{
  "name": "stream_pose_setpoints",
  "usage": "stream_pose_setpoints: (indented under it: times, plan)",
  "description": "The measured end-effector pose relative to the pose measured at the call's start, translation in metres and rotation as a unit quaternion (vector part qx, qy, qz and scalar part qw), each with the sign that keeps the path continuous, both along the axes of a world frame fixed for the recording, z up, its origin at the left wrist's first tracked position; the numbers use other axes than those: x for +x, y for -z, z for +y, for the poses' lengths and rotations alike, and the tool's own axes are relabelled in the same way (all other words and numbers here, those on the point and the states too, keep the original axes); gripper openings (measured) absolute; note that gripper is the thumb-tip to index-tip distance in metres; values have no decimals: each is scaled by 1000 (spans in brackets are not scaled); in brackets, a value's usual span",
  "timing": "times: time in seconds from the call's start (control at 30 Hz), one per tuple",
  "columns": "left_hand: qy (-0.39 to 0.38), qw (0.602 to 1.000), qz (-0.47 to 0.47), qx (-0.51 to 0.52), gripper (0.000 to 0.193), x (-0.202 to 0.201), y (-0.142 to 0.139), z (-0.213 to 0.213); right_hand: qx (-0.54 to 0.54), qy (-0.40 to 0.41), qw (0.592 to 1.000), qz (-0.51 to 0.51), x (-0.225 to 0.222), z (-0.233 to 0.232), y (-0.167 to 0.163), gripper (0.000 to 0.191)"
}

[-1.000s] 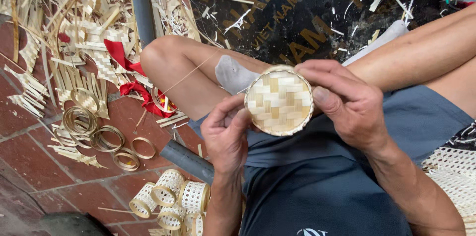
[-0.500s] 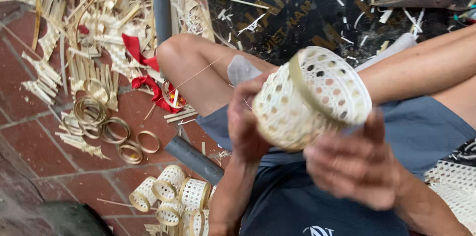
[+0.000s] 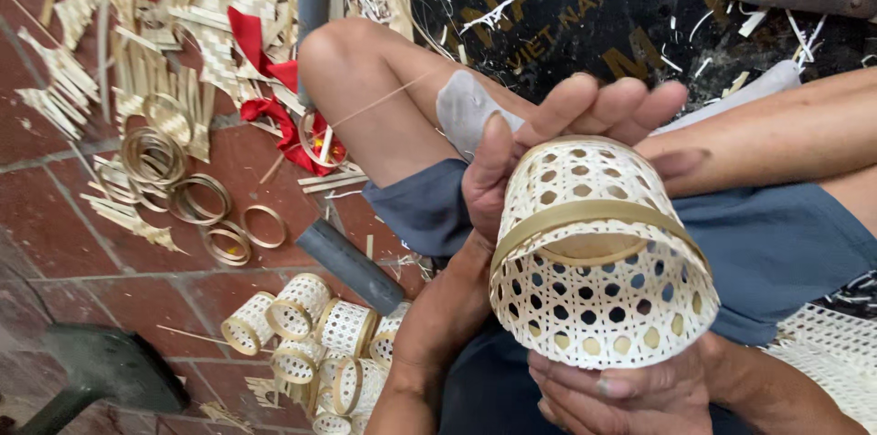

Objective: The person sits on the floor weaving thin bamboo strips and trimming them with a knife. They fit a woven bamboo disc into a perforated bamboo cup-shaped basket body, press it into place, and wrap a strip around the rim, working among piles of bamboo strips and finished baskets.

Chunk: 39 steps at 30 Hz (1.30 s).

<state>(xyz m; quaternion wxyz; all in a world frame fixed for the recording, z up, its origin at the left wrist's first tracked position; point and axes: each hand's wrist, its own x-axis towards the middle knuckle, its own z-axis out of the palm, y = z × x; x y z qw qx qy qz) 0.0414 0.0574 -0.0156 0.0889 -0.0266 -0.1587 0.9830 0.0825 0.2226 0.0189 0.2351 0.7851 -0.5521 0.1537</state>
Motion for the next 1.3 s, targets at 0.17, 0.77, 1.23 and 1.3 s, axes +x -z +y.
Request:
stream_pose_setpoints:
  times: [0.17,0.77,1.23,1.3]
  plan:
    - [11,995,64,76,68,4,8,11,-26,100,981,-166,4,4,-18,26]
    - [6,688,-70,-722,46,-90,96,-36,-362,352,338,-794,-137,-1,131,35]
    - [39,590,90,-801,37,-6,64,-43,-135,153,228,-952,-142,-23,127,64]
    - [78,624,94,-772,49,-4,51,-42,-117,68,232,-963,-142,-28,118,79]
